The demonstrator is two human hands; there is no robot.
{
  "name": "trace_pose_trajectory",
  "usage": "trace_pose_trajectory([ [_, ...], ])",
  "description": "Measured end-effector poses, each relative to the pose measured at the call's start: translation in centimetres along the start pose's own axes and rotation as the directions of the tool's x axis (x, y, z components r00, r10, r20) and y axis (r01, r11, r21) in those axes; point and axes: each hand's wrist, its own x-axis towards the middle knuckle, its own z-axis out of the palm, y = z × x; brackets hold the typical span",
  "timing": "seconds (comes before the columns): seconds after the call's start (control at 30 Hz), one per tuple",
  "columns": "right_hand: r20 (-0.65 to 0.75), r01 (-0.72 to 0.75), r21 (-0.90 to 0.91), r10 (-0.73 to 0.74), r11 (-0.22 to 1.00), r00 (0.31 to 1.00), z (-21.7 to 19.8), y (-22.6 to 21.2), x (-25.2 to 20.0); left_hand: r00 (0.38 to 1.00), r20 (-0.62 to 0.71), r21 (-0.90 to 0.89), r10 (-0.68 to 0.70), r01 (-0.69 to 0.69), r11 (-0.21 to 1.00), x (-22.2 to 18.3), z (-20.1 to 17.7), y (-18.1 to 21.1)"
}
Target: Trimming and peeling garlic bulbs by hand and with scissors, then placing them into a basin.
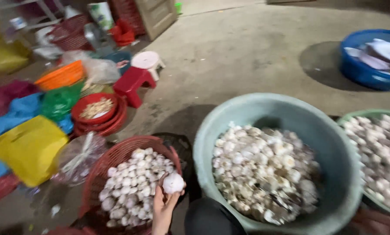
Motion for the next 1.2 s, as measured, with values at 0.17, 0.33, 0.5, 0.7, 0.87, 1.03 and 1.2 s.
trace_pose_trajectory([
  [0.17,0.108,-0.133,0.618,0.084,0.775,0.991,30.3,-9.8,-8.3,0.876,0.457,0.459,0.153,-0.379,0.804,-4.5,9.5,3.2],
  [0.33,0.303,-0.338,0.753,0.158,0.565,0.940,27.8,-11.8,-14.1,0.838,0.546,0.528,-0.017,-0.328,0.784,-6.0,18.5,1.2],
  [0.5,-0.548,0.444,0.250,-0.253,0.860,0.798,5.7,-5.9,-21.3,0.854,0.502,0.829,-0.135,-0.431,0.356,-2.6,20.7,-12.5],
  [0.7,-0.749,0.018,-0.436,-0.374,0.900,0.547,-11.7,16.0,-25.0,0.704,0.704,0.643,-0.089,-0.580,0.500,1.4,28.1,-25.1],
  [0.87,-0.886,-0.821,-0.464,-0.191,0.332,0.423,-8.8,19.3,-24.9,0.661,0.738,0.640,-0.134,-0.624,0.448,5.0,34.0,-35.2],
  [1.03,-0.822,-0.144,-0.489,-0.399,0.860,0.406,3.0,-4.5,-24.5,0.814,0.579,0.806,-0.041,-0.564,0.182,4.4,35.5,-37.5],
  [1.2,-0.664,0.105,-0.294,-0.282,0.950,0.693,13.2,-16.1,-15.8,0.821,0.467,0.446,-0.328,0.102,0.889,2.9,33.2,-29.1],
])
